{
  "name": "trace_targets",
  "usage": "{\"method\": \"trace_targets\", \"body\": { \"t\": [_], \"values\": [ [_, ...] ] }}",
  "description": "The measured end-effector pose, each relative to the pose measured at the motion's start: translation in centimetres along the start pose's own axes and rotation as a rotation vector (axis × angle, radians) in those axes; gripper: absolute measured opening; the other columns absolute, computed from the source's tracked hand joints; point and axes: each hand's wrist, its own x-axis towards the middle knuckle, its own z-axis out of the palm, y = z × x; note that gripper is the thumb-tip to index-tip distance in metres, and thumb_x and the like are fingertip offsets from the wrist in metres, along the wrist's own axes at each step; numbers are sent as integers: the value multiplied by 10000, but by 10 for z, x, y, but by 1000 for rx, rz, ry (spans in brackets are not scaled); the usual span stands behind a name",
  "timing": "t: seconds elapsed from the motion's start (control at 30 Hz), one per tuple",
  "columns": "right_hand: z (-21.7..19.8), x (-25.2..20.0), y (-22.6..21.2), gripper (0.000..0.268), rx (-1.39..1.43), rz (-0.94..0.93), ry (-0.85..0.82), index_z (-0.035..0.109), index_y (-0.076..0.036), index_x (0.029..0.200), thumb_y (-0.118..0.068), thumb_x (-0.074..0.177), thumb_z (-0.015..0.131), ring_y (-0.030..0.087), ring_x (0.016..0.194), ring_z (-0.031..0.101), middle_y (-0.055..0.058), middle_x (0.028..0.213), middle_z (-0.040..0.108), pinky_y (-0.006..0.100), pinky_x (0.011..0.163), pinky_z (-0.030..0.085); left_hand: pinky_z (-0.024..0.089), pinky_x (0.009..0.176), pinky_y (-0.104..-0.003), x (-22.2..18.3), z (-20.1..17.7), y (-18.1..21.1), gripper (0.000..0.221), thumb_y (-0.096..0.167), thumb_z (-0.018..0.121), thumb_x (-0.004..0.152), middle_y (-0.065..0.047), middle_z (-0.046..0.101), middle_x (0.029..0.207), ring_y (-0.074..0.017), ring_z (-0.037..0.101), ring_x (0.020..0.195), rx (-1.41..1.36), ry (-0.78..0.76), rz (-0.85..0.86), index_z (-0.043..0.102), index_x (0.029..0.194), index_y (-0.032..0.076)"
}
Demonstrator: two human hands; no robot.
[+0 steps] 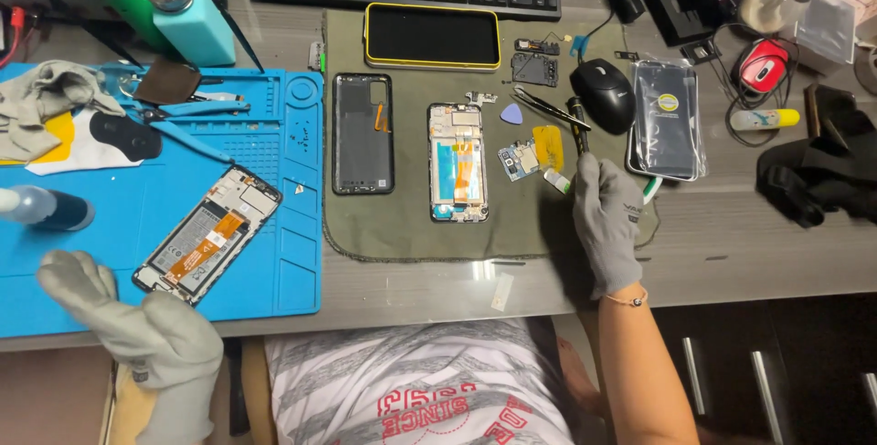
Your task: A person puts on gloves and uses a metal spudger to pry a battery out of a mobile phone frame after applying adhesive remover.
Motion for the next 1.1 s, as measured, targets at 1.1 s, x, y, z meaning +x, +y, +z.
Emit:
{"method": "trace_targets", "body": {
  "t": [1.1],
  "values": [
    [-20, 8, 52, 434, -584, 109, -294, 783, -278, 1209, -502, 841, 732, 274, 1005, 594, 43, 937, 616, 421, 829, 475, 392, 1330, -676, 4, 1, 3, 627, 392, 223, 1192, -269, 156, 1716, -608, 391, 1564, 114, 12, 24, 82, 1673, 15]
  ]
}}
